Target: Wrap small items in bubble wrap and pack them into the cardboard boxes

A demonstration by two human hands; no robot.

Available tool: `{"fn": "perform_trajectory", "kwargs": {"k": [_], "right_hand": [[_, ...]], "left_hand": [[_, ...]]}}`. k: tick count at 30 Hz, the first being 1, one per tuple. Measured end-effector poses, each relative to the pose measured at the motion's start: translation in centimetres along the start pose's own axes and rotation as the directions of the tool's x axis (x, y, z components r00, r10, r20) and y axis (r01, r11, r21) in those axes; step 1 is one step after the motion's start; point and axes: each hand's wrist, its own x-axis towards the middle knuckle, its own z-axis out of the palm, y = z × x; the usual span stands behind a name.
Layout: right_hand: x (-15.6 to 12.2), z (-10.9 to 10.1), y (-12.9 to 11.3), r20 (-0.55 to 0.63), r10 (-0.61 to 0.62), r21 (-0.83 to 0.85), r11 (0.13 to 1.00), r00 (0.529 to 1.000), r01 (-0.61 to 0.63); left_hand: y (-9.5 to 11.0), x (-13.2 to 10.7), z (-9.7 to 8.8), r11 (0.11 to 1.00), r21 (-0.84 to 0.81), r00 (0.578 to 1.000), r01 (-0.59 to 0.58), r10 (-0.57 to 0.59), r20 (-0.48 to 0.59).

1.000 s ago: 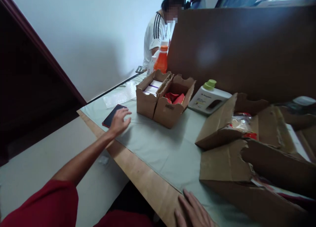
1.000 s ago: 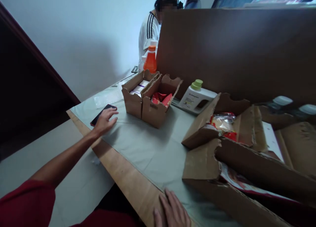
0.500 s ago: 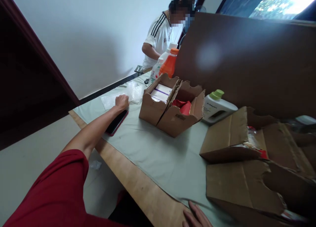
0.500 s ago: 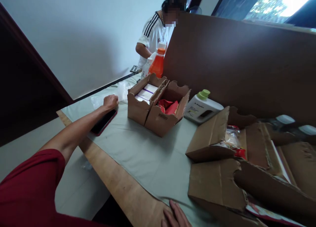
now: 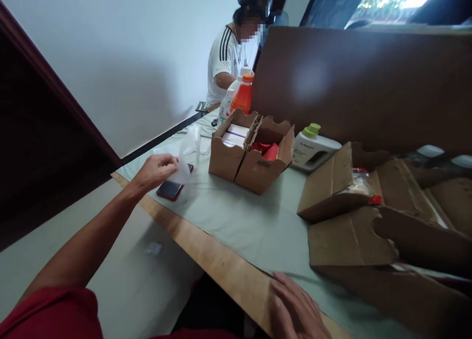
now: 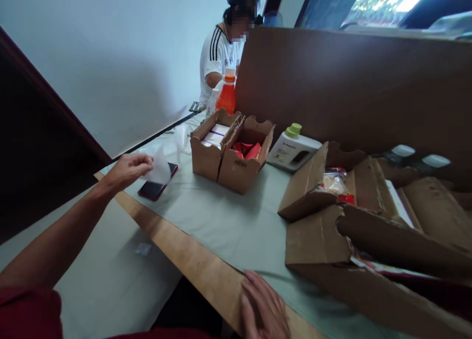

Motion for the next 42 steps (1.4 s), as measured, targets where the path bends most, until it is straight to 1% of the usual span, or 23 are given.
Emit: {"fn": "perform_trajectory", "kwargs": {"k": [2,3,5,7,9,11,12,14,16,17,19,22,24,25,27,29,30,32,34,35,38,40,42], "right_hand": [[1.9,1.0,-2.4,0.117,0.11,0.255,0.957,0.987,-0.137],[2.7,1.6,-3.5,0.222,0.169,0.376,0.894,0.96,-0.244],[4.0,2.6,-5.2,0.436,0.221,0.588,0.664,0.873,-0.462],[4.6,3.2,-6.1,0.575,0.187,0.72,0.348,0.797,-0.601],[4.7,3.0,-6.2,0.629,0.155,0.766,0.045,0.762,-0.641],[4.5,2.3,-5.7,0.647,0.178,0.763,-0.162,0.742,-0.626],[4.4,1.9,-5.2,0.648,0.216,0.761,-0.221,0.73,-0.61],[4.3,1.0,-4.3,0.626,0.34,0.78,-0.256,0.702,-0.571],[4.3,0.2,-3.4,0.556,0.487,0.823,-0.211,0.673,-0.527],[4.4,-0.2,-3.1,0.505,0.548,0.848,-0.173,0.666,-0.501],[4.7,-0.8,-2.6,0.388,0.621,0.894,-0.073,0.681,-0.442],[5.9,-0.9,-1.6,0.186,0.624,0.891,0.218,0.759,-0.398],[7.3,-0.5,-0.5,0.101,0.592,0.83,0.393,0.8,-0.395],[8.1,-0.3,0.2,0.079,0.582,0.802,0.445,0.809,-0.398],[9.0,0.1,1.4,0.071,0.582,0.765,0.489,0.81,-0.419],[8.5,-0.2,2.2,0.08,0.595,0.723,0.518,0.8,-0.457],[7.4,-0.6,2.3,0.069,0.59,0.678,0.564,0.804,-0.472],[3.8,-1.9,2.0,-0.006,0.511,0.505,0.743,0.859,-0.439],[-0.8,-3.3,1.1,-0.077,0.292,0.219,0.938,0.953,-0.269],[-3.1,-3.8,0.5,-0.07,0.174,0.093,0.982,0.982,-0.167],[-8.1,-4.2,-1.2,0.04,-0.052,-0.14,0.989,0.998,0.057],[-9.1,-3.3,-2.2,0.088,-0.113,-0.193,0.973,0.99,0.128],[-8.4,-2.2,-3.1,0.056,-0.163,-0.148,0.974,0.985,0.17]], "left_hand": [[1.2,-4.4,0.5,0.96,-0.28,0.981,0.013,0.042,0.191],[1.8,-6.4,1.1,0.905,-0.421,0.957,0.061,0.067,0.284],[2.7,-9.9,2.8,0.762,-0.608,0.886,0.222,0.103,0.452],[3.2,-12.7,5.0,0.614,-0.679,0.791,0.403,0.139,0.595],[3.6,-14.8,7.4,0.477,-0.678,0.684,0.559,0.196,0.703],[3.8,-16.4,9.6,0.365,-0.639,0.586,0.677,0.256,0.768],[3.9,-17.1,10.5,0.325,-0.609,0.542,0.723,0.279,0.793],[4.1,-18.5,12.2,0.274,-0.552,0.474,0.788,0.303,0.827],[4.1,-19.9,13.3,0.253,-0.519,0.442,0.817,0.304,0.844],[4.1,-20.7,13.7,0.238,-0.513,0.442,0.824,0.295,0.847],[3.9,-22.4,14.3,0.236,-0.527,0.473,0.816,0.253,0.844],[3.7,-24.7,14.9,0.34,-0.553,0.533,0.761,0.159,0.831],[3.8,-25.6,15.2,0.426,-0.551,0.572,0.718,0.089,0.815],[3.9,-25.7,15.3,0.448,-0.551,0.593,0.704,0.057,0.804],[4.2,-25.6,15.5,0.451,-0.56,0.624,0.695,0.009,0.782],[4.1,-25.3,15.5,0.422,-0.569,0.628,0.706,0.0,0.778],[3.9,-25.2,15.3,0.408,-0.57,0.623,0.713,0.005,0.782],[3.2,-25.3,14.8,0.395,-0.565,0.606,0.724,0.025,0.795],[2.4,-25.6,14.2,0.404,-0.546,0.579,0.734,0.047,0.814],[2.1,-25.8,14.0,0.409,-0.524,0.557,0.747,0.045,0.829],[2.4,-25.7,14.0,0.348,-0.441,0.479,0.827,-0.026,0.877],[3.4,-25.4,14.3,0.223,-0.416,0.44,0.882,-0.072,0.895],[4.5,-24.9,14.5,0.113,-0.422,0.431,0.9,-0.067,0.9]]}}
